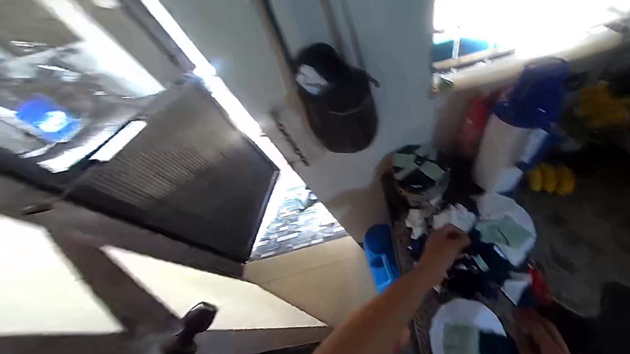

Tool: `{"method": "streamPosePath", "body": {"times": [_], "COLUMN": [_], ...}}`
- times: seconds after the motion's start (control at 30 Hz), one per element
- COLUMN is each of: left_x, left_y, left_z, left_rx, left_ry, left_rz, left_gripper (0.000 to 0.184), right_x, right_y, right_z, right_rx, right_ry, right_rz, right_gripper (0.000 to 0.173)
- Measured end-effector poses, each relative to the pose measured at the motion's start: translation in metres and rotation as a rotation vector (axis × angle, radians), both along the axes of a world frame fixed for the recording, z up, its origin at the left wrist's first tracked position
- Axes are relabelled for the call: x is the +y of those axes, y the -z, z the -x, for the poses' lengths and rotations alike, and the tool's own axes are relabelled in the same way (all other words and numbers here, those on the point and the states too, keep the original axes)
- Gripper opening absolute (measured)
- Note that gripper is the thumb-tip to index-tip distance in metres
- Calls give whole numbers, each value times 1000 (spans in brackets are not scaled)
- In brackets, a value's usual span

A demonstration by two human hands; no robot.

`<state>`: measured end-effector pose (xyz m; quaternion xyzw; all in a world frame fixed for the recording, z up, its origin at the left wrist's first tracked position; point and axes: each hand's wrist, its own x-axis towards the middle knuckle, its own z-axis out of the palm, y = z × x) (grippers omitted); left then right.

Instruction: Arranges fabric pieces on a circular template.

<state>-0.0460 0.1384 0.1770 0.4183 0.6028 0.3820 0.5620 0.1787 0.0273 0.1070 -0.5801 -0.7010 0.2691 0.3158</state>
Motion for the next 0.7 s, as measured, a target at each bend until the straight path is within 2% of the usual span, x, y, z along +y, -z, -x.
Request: {"method": "streamPosePath", "body": {"times": [0.03,0.1,0.2,0.3,0.37,0.47,0.53,0.6,0.7], "left_x": [-8,-23,-46,-64,-74,-84,-89,-95,-105], "left_y": [-7,-19,-27,-28,-25,-22,-18,-12,1], "left_z": [-6,-15,-27,-36,-41,-48,-52,-58,-63], "left_rx": [-157,-331,-428,-485,-515,-566,-594,-541,-395], "left_ry": [-34,-35,7,49,62,61,64,35,40], "left_rz": [60,154,229,267,282,334,386,405,276], "left_gripper": [23,23,14,10,12,16,18,19,36], "right_x": [6,16,19,13,6,-4,-8,-10,-13], "right_y": [-12,-33,-63,-78,-80,-80,-79,-79,-84], "right_z": [5,11,13,12,10,9,9,5,-5], "right_rx": [70,271,676,839,830,724,679,612,386], "right_ry": [44,111,170,182,159,154,183,206,189], "right_rz": [-10,49,315,414,367,319,309,301,287], "right_gripper": [25,28,36,32,21,17,6,6,12]}}
